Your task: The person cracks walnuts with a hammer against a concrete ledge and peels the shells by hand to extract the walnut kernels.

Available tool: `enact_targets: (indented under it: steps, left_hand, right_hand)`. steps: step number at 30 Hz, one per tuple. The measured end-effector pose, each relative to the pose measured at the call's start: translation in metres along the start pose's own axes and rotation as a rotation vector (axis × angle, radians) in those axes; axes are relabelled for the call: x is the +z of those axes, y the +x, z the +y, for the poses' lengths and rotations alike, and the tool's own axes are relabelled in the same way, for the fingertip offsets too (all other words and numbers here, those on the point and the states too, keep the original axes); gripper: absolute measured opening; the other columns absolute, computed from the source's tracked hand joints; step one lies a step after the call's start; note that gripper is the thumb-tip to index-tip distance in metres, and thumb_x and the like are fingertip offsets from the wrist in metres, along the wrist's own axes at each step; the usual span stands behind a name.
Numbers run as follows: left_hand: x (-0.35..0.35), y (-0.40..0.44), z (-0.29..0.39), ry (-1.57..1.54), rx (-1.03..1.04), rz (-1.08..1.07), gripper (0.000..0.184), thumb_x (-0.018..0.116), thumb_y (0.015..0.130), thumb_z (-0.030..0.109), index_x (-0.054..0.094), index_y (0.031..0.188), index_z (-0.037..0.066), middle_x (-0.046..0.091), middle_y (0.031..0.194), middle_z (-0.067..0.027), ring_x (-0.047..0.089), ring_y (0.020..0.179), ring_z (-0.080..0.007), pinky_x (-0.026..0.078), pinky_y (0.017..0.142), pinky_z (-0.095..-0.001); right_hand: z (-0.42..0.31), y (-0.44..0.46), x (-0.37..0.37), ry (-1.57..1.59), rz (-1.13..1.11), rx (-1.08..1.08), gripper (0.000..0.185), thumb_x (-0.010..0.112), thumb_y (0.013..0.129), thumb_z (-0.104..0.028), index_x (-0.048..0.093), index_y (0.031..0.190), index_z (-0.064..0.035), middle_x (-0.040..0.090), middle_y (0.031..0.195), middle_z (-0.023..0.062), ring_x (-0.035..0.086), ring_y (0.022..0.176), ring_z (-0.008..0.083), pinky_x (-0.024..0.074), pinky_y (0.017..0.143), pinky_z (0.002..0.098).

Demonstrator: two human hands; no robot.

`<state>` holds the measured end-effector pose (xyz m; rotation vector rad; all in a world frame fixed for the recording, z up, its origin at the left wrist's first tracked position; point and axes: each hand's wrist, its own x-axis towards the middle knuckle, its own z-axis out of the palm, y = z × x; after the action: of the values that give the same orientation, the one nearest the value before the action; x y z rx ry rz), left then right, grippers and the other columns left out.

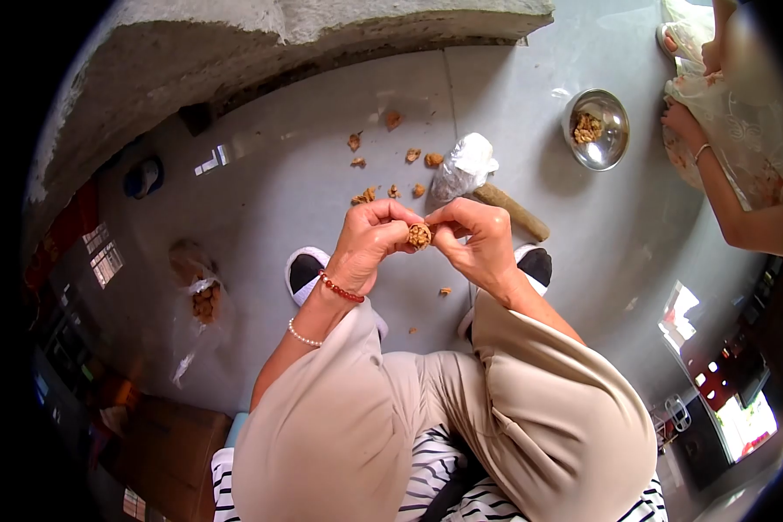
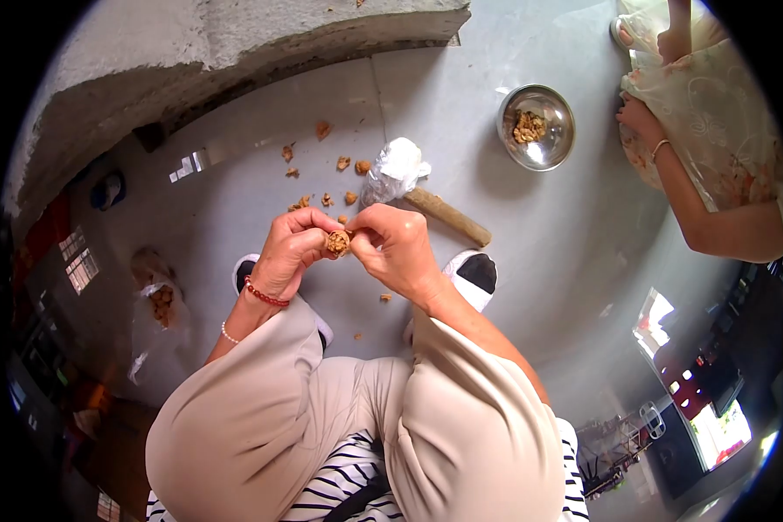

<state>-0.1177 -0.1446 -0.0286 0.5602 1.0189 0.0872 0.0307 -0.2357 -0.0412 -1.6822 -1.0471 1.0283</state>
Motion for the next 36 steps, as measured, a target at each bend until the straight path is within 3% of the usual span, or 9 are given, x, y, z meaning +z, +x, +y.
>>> enact_targets:
  steps: [3, 9, 13, 19, 21, 24, 31, 34, 36]
  left_hand:
    - [-0.005, 0.001, 0.0, -0.12, -0.016, -0.029, 0.013, 0.053, 0.079, 0.003, 0.062, 0.089, 0.001, 0.064, 0.087, -0.0073, 0.061, 0.078, -0.0128, 0.05, 0.07, -0.0253]
    - [-0.01, 0.003, 0.0, -0.189, -0.024, -0.053, 0.014, 0.054, 0.081, 0.005, 0.059, 0.094, 0.001, 0.063, 0.089, -0.0078, 0.06, 0.08, -0.0133, 0.051, 0.074, -0.0272]
    - [-0.009, 0.004, 0.0, -0.159, -0.007, -0.065, 0.015, 0.057, 0.081, 0.006, 0.059, 0.095, 0.001, 0.063, 0.091, -0.0075, 0.06, 0.082, -0.0129, 0.051, 0.075, -0.0274]
    - [-0.007, 0.004, 0.001, -0.131, 0.03, -0.116, 0.024, 0.06, 0.083, 0.007, 0.06, 0.105, -0.001, 0.063, 0.095, -0.0068, 0.059, 0.086, -0.0123, 0.049, 0.08, -0.0273]
    - [-0.004, 0.002, 0.001, -0.154, 0.048, -0.124, 0.024, 0.063, 0.083, 0.007, 0.061, 0.106, -0.002, 0.063, 0.094, -0.0068, 0.059, 0.083, -0.0111, 0.048, 0.077, -0.0254]
    - [-0.01, 0.005, -0.006, -0.075, 0.144, -0.167, 0.028, 0.064, 0.082, 0.005, 0.06, 0.109, -0.001, 0.063, 0.101, -0.0076, 0.059, 0.093, -0.0138, 0.047, 0.084, -0.0277]
    - [-0.013, 0.006, -0.007, -0.037, 0.153, -0.181, 0.031, 0.068, 0.078, 0.001, 0.06, 0.109, -0.001, 0.063, 0.1, -0.0066, 0.059, 0.093, -0.013, 0.047, 0.086, -0.0267]
    - [-0.013, 0.006, -0.008, -0.036, 0.152, -0.182, 0.033, 0.069, 0.078, 0.002, 0.06, 0.109, -0.001, 0.063, 0.1, -0.0069, 0.059, 0.093, -0.0133, 0.046, 0.086, -0.0265]
    - [-0.009, 0.005, -0.006, -0.005, 0.164, -0.173, 0.033, 0.07, 0.077, 0.003, 0.061, 0.109, -0.001, 0.064, 0.101, -0.0073, 0.06, 0.094, -0.0136, 0.046, 0.085, -0.0269]
  right_hand:
    - [0.004, -0.002, -0.008, 0.091, -0.017, 0.204, 0.008, 0.062, 0.073, -0.001, 0.067, 0.08, -0.0004, 0.061, 0.071, 0.0085, 0.062, 0.062, 0.0154, 0.0502, 0.052, 0.0273]
    - [-0.006, 0.0, -0.013, 0.026, 0.007, -0.005, 0.018, 0.07, 0.074, -0.008, 0.066, 0.091, -0.0022, 0.06, 0.092, 0.0085, 0.062, 0.076, 0.0167, 0.0509, 0.058, 0.0269]
    - [-0.021, 0.004, -0.015, 0.045, -0.123, 0.028, 0.037, 0.077, 0.068, -0.01, 0.063, 0.102, -0.0035, 0.06, 0.093, 0.0077, 0.061, 0.075, 0.0157, 0.052, 0.061, 0.026]
    - [-0.01, 0.001, -0.008, 0.09, -0.057, -0.074, 0.029, 0.071, 0.072, 0.001, 0.063, 0.101, 0.0005, 0.061, 0.09, 0.009, 0.065, 0.071, 0.0155, 0.0539, 0.062, 0.0252]
    - [-0.011, 0.001, -0.008, 0.148, -0.046, -0.034, 0.029, 0.071, 0.073, 0.002, 0.064, 0.101, 0.001, 0.062, 0.089, 0.0094, 0.066, 0.073, 0.0164, 0.0548, 0.064, 0.0258]
    - [-0.017, 0.003, -0.01, 0.231, -0.046, 0.049, 0.028, 0.07, 0.074, 0.001, 0.064, 0.101, 0.0017, 0.062, 0.089, 0.0096, 0.066, 0.075, 0.0169, 0.0556, 0.066, 0.026]
    - [-0.019, 0.006, -0.019, 0.442, -0.122, 0.302, 0.021, 0.069, 0.077, -0.002, 0.066, 0.097, 0.0033, 0.065, 0.088, 0.0096, 0.065, 0.076, 0.0151, 0.0542, 0.068, 0.0255]
    - [-0.024, 0.008, -0.023, 0.611, -0.11, 0.541, 0.019, 0.07, 0.076, -0.003, 0.067, 0.094, 0.003, 0.066, 0.086, 0.0095, 0.064, 0.075, 0.0138, 0.0531, 0.068, 0.0255]
    - [-0.022, 0.007, -0.024, 0.587, -0.113, 0.558, 0.019, 0.07, 0.076, -0.004, 0.067, 0.094, 0.0031, 0.067, 0.084, 0.0094, 0.064, 0.073, 0.0132, 0.0526, 0.068, 0.025]
